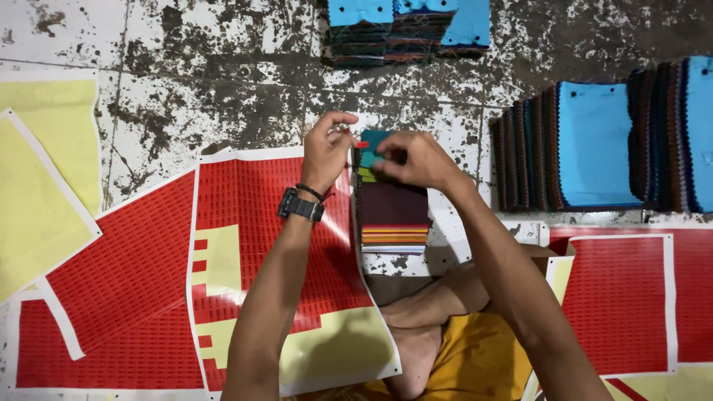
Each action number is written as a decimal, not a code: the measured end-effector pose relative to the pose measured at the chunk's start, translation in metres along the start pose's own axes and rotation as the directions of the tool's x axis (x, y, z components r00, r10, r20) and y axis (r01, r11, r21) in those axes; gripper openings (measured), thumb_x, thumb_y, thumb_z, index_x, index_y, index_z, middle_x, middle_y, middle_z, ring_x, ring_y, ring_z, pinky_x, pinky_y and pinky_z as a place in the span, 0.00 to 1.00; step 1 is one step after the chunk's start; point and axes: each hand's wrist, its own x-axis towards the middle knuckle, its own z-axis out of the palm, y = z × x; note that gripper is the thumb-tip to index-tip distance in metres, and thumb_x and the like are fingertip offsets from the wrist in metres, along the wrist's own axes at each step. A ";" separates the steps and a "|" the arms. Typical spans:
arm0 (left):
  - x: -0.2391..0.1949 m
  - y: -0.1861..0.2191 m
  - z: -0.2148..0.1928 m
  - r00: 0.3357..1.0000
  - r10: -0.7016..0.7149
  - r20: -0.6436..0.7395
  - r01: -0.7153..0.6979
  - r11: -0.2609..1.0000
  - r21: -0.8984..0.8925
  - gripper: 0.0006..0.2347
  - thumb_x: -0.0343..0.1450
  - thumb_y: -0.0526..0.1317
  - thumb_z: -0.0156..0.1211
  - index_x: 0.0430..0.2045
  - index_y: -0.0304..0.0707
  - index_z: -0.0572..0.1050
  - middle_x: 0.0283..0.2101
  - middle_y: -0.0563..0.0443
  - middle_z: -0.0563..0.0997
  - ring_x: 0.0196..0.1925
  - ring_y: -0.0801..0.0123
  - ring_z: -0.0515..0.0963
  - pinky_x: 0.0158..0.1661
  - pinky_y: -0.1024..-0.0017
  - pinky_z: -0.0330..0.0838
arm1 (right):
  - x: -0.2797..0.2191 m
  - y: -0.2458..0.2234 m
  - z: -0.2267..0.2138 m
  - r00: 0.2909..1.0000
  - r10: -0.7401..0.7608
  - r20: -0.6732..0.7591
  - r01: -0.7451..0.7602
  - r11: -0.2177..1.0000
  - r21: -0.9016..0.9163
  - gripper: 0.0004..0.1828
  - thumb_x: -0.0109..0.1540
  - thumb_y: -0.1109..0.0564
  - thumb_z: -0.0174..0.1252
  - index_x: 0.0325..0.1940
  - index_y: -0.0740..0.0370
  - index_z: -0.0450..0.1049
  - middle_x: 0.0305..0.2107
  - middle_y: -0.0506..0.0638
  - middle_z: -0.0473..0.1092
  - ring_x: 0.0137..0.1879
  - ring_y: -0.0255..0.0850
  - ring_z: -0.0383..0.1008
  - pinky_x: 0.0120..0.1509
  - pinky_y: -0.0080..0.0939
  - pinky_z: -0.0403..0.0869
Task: The person sits on the floor and assembles notebooks by hand. They place small red adhesive pieces onto the spines of stacked notebooks and then attach blue covers to the stacks.
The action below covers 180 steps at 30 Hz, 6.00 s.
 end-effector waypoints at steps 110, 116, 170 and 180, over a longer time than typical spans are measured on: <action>-0.009 -0.084 0.014 0.889 0.381 0.252 -0.371 0.279 0.886 0.11 0.70 0.36 0.54 0.44 0.57 0.77 0.36 0.55 0.71 0.40 0.58 0.76 0.34 0.63 0.71 | 0.023 0.062 0.040 0.937 0.348 -0.028 -0.348 0.925 -0.154 0.11 0.65 0.51 0.57 0.44 0.57 0.80 0.30 0.59 0.79 0.43 0.60 0.80 0.44 0.59 0.77; -0.012 -0.074 0.019 0.867 0.381 0.320 -0.378 0.086 0.922 0.11 0.73 0.39 0.51 0.46 0.60 0.77 0.37 0.54 0.70 0.37 0.57 0.72 0.30 0.62 0.64 | 0.020 0.042 0.023 0.922 0.373 -0.102 -0.380 0.824 -0.420 0.14 0.59 0.50 0.66 0.48 0.52 0.81 0.40 0.58 0.75 0.49 0.61 0.78 0.51 0.61 0.77; -0.050 0.011 -0.015 0.908 0.225 0.354 -0.414 0.617 0.669 0.08 0.70 0.34 0.54 0.38 0.45 0.79 0.42 0.48 0.76 0.46 0.47 0.79 0.44 0.55 0.77 | -0.077 -0.024 0.003 0.952 -0.245 -0.185 0.171 0.924 -0.341 0.16 0.61 0.69 0.57 0.50 0.59 0.80 0.46 0.55 0.75 0.53 0.58 0.76 0.56 0.53 0.77; -0.263 0.067 -0.058 0.936 0.225 0.271 -0.316 0.194 0.929 0.18 0.69 0.55 0.60 0.50 0.53 0.78 0.54 0.51 0.76 0.66 0.49 0.69 0.66 0.38 0.54 | -0.165 -0.138 0.099 0.975 0.065 -0.214 -0.037 0.990 0.133 0.10 0.61 0.61 0.65 0.47 0.59 0.82 0.40 0.53 0.79 0.48 0.51 0.81 0.49 0.46 0.79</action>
